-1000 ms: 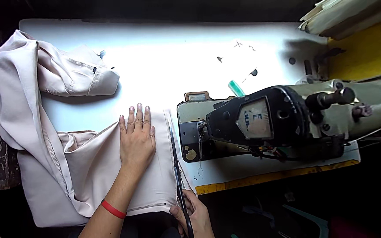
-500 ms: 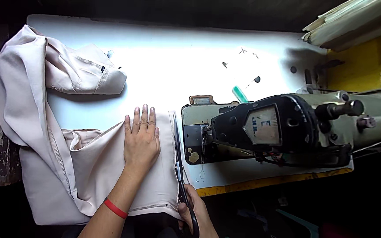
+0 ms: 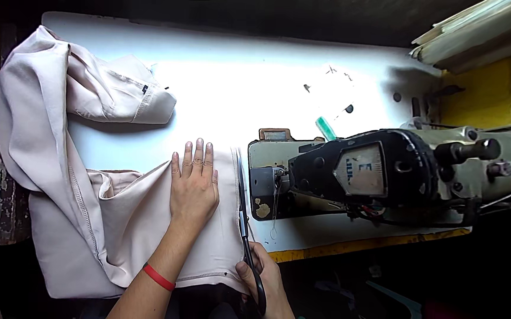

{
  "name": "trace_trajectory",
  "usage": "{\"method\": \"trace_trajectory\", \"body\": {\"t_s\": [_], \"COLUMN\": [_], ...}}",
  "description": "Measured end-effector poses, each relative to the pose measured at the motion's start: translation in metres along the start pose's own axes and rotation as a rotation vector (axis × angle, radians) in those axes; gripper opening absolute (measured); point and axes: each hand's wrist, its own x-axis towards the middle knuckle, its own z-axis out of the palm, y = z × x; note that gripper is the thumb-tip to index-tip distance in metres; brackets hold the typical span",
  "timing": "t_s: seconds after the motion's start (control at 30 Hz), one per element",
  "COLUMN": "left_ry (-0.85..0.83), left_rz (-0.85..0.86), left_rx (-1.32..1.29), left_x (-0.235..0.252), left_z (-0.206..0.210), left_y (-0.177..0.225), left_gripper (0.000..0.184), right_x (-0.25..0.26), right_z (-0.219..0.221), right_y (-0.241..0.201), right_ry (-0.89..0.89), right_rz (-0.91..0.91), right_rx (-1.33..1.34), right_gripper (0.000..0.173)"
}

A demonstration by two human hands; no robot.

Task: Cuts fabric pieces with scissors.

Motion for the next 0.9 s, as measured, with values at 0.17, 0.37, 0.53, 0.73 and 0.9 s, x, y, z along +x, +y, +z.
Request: {"method": "trace_trajectory", "body": {"t_s": [0.17,0.37,0.53,0.73,0.9], "left_ry": [-0.001,-0.01,-0.012,-0.018,-0.019], "left_rz": [0.008,0.01,0.001,0.001,0.002], "left_rx": [-0.011,0.004,0.001,-0.007,-0.012], "left_x": [0.0,0.0,0.0,0.0,0.0], "left_z": [0.0,0.0,0.001,0.0,0.0], "left_y": [0.0,0.0,0.0,0.0,0.0], "left_gripper": [0.058,0.058,0.058,0.057,0.058], "right_x": [-0.001,-0.002,-0.002,-0.001,0.012], "right_z": [-0.001,0.0,0.0,-0.008,-0.007], "right_y": [-0.001,0.0,0.005,-0.003,-0.013], "right_ry": [0.009,0.016,-0.003,-0.138,-0.14], "right_rz": [0.006,0.042,0.044,0.017,-0.045], "right_rx": [0.021,0.069,0.127,0.12,0.074], "right_gripper": [0.085,0.078,0.081,0.105,0.098]}}
